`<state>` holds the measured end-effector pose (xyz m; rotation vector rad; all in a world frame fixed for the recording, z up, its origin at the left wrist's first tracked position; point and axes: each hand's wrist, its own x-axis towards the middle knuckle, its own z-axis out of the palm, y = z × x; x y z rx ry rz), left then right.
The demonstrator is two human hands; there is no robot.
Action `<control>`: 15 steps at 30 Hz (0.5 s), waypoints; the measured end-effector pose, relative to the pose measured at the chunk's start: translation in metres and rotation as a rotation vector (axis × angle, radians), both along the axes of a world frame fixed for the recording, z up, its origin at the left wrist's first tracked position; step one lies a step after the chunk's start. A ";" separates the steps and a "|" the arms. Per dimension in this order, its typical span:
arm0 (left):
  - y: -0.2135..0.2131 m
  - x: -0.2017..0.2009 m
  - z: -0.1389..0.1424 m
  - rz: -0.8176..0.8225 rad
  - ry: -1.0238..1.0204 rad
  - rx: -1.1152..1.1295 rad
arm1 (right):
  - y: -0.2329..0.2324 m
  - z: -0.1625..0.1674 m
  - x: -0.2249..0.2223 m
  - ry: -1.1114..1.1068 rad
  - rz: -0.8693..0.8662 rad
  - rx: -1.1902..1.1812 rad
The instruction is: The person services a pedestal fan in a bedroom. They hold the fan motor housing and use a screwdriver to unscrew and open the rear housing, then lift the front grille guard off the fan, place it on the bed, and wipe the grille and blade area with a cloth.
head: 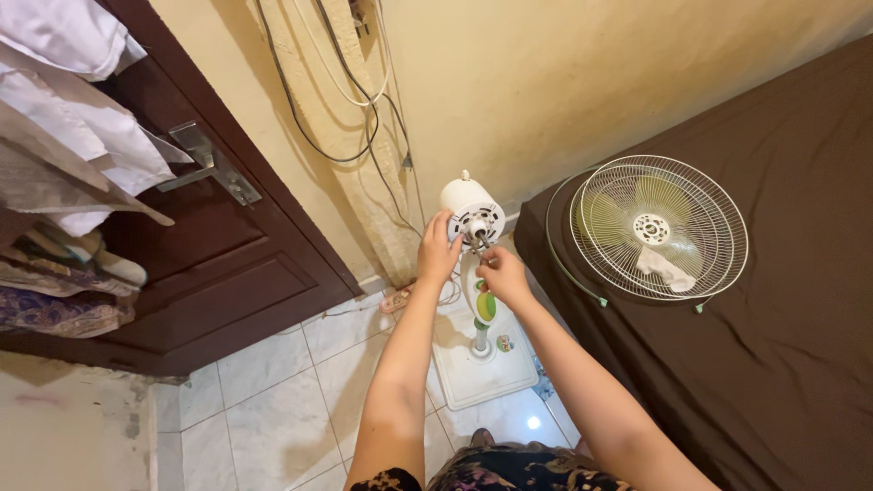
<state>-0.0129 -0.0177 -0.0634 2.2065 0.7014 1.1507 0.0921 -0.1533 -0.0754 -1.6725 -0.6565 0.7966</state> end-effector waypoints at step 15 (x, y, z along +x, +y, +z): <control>-0.004 0.004 0.005 0.040 0.038 -0.066 | 0.003 0.024 -0.014 -0.666 -0.049 -0.078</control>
